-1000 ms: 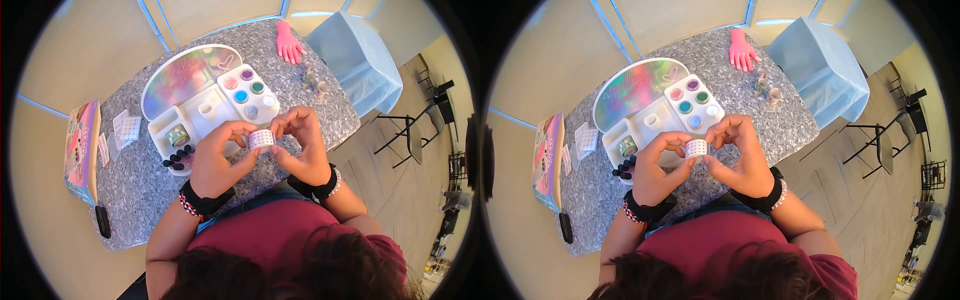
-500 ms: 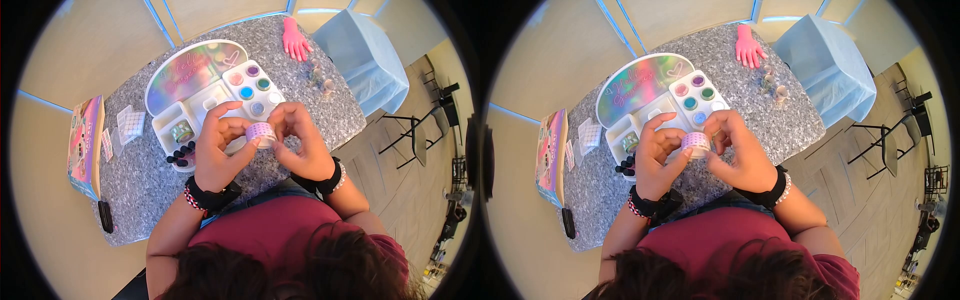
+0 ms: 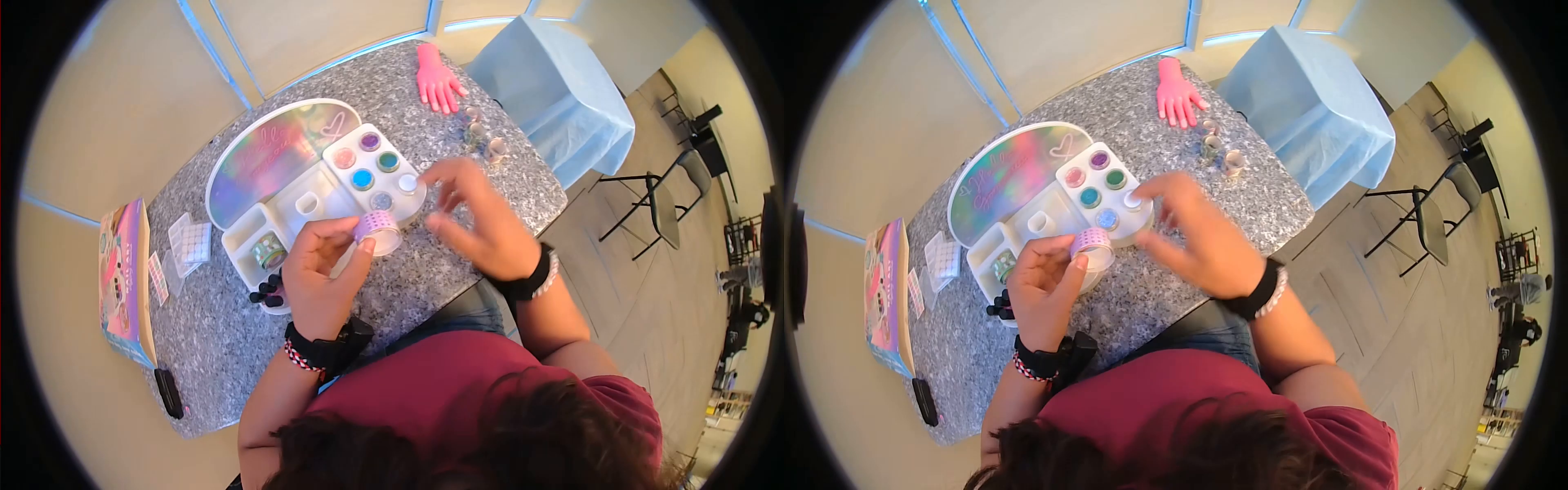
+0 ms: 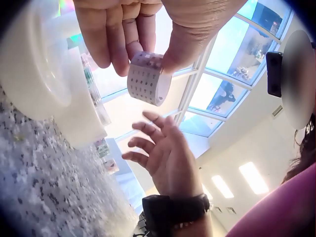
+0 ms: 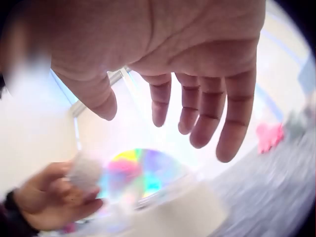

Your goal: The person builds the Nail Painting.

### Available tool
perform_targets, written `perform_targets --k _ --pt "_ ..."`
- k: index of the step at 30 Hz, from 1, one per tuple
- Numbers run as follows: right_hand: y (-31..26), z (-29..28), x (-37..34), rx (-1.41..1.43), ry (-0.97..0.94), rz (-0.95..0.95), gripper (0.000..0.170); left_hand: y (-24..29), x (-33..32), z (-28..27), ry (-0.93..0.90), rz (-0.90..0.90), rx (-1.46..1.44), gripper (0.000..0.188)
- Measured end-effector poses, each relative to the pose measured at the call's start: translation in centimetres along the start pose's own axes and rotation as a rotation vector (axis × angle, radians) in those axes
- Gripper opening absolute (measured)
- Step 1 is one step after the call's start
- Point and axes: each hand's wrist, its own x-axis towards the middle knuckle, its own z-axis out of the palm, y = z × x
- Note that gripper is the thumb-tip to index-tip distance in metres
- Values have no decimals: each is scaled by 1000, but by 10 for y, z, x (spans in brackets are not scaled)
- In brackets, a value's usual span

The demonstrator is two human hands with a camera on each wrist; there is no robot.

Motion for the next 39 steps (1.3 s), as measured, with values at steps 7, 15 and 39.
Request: perform_targets --k 7,15,39 --pt "95 -71 6 -743 205 299 45 6 -2 0 -12 -94 19 33" --pt "45 -57 11 -344 189 338 26 10 1 1 33 -107 28 33" --pt "-40 30 7 -211 117 -182 29 5 0 1 73 -105 -45 31"
